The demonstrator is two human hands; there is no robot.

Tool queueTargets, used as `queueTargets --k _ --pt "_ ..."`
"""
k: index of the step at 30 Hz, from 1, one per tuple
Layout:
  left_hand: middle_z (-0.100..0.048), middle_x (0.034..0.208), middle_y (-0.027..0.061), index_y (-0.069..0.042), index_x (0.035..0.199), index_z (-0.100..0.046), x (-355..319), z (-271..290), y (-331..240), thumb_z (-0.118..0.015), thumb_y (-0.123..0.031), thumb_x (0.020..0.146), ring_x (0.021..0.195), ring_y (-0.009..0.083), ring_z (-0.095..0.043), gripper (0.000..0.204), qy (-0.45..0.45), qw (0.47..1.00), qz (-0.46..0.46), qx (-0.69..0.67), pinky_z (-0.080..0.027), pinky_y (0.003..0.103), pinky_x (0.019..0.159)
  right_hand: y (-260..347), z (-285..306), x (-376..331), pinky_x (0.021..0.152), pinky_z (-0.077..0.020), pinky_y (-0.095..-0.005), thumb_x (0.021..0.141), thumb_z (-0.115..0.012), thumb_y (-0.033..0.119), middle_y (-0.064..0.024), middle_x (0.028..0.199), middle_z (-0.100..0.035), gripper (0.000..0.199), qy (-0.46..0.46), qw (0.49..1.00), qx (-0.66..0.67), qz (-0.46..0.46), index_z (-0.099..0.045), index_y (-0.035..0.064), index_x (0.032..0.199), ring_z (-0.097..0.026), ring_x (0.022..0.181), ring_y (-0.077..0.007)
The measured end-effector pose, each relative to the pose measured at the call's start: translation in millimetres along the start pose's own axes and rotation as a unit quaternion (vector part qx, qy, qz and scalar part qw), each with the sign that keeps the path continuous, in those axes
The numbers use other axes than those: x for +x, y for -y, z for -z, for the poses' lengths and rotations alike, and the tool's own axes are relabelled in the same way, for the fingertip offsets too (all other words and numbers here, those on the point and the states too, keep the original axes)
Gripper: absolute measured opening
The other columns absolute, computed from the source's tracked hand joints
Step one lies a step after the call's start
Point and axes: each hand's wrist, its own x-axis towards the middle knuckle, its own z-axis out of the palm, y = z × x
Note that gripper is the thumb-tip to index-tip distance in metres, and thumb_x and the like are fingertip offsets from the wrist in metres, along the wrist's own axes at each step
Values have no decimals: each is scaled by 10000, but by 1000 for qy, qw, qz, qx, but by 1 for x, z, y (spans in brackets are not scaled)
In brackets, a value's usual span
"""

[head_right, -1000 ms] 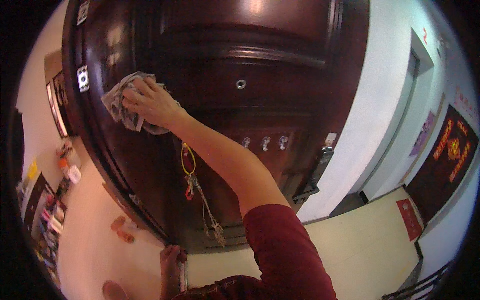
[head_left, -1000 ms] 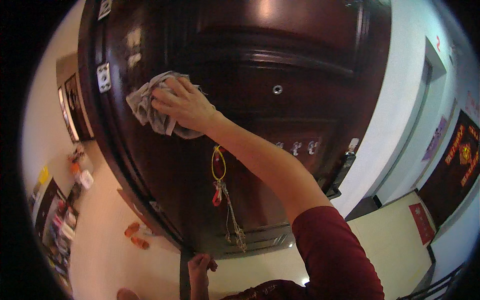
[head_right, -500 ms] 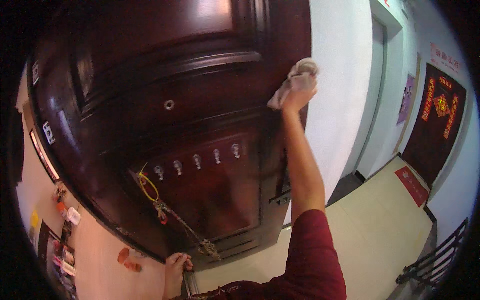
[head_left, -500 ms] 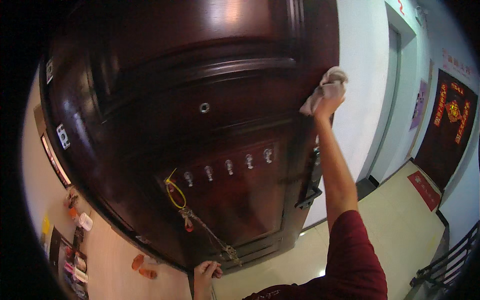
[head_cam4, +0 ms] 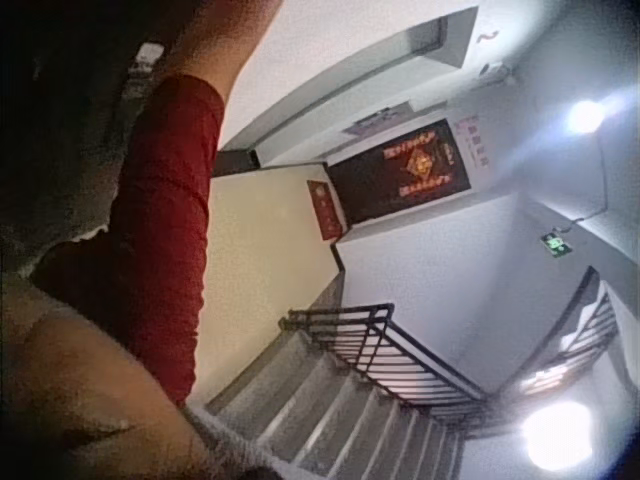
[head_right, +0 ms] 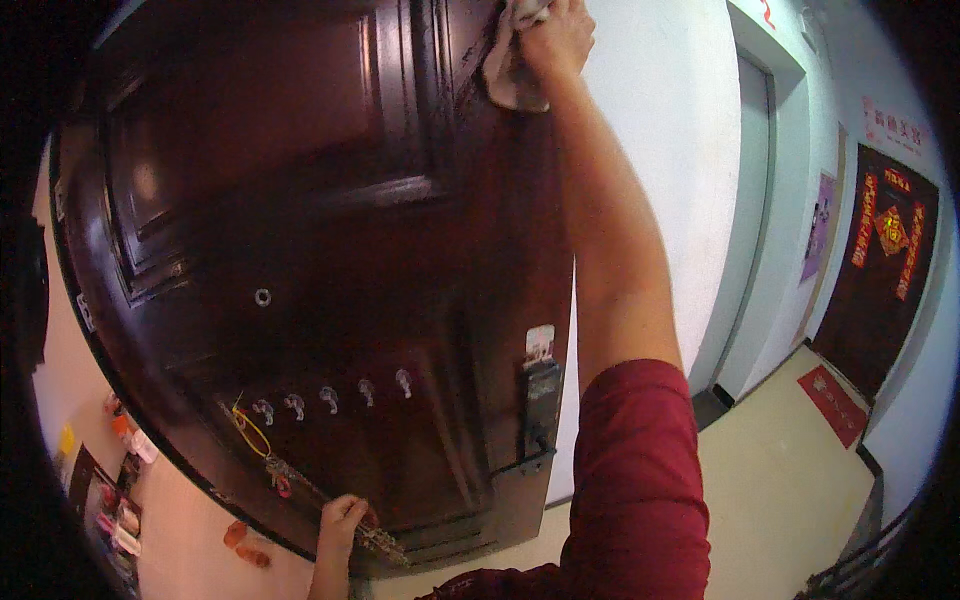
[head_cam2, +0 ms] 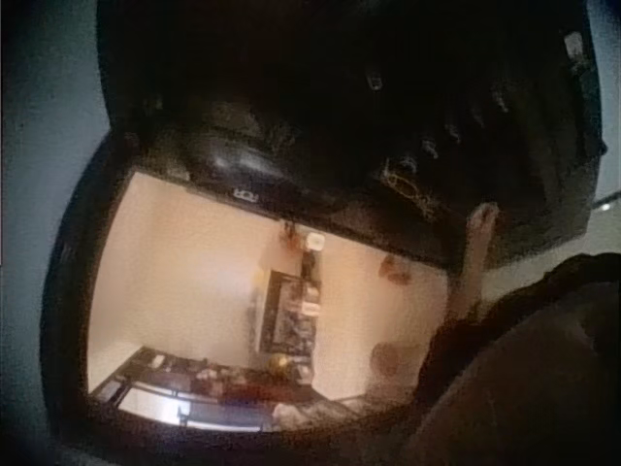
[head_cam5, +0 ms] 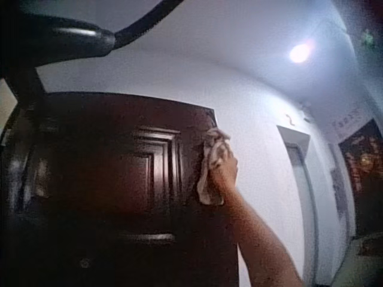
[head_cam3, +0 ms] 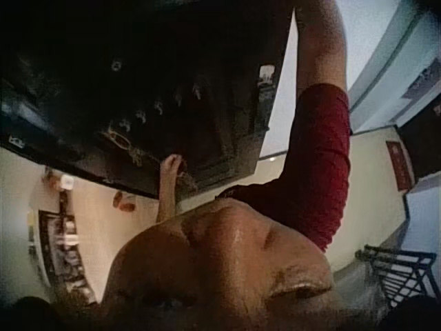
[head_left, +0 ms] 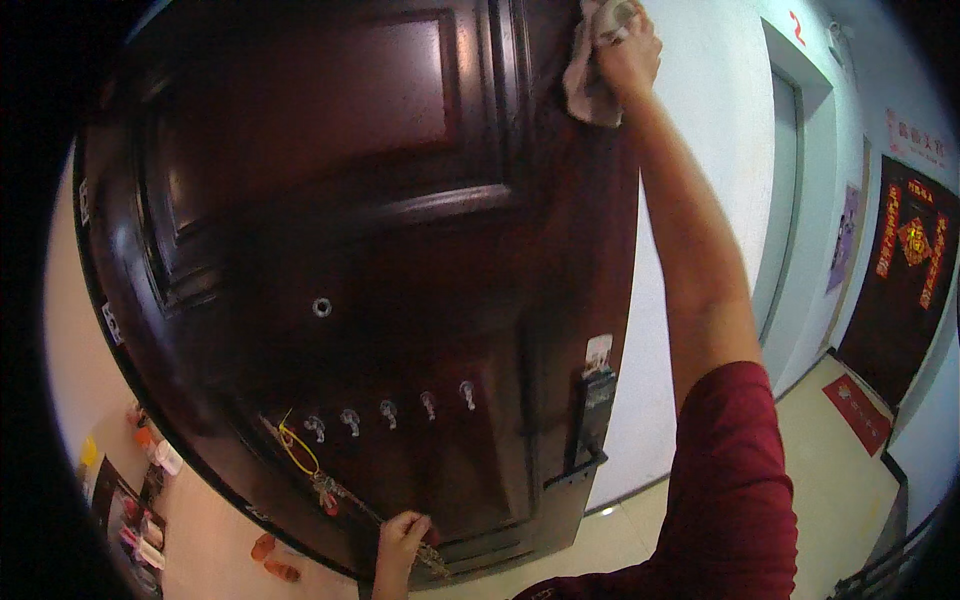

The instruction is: The person wipes the exterior and interior surfaces of a dark wooden door with a cloth, cleaning around the hooks, handle, and the door frame.

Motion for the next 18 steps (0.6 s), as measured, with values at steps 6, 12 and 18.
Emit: queueTargets --k 6,12,18 --pt "-565 604 88 -14 652 -556 -10 -36 27 -524 -205 910 562 152 -535 322 -95 970 90 -205 -430 294 534 -56 6 -97 1035 -259 -470 778 -563 215 -141 1325 -427 522 17 965 -32 262 -473 79 1274 -339 1256 -368" --pt "-591 665 84 4 742 -562 8 -74 15 -594 -138 870 593 139 -550 194 69 970 65 -226 -453 272 582 -72 92 -289 1034 -287 -496 733 -540 137 -124 1291 -458 427 261 899 -57 346 -564 147 1160 -389 1234 -343" --pt "-617 719 102 18 825 -569 -9 -60 8 -625 -90 842 612 149 -573 122 34 970 97 -219 -474 280 569 -40 15 -97 970 -345 -440 779 -547 120 -166 1217 -515 383 17 969 -44 243 -534 48 1156 -436 1156 -382"
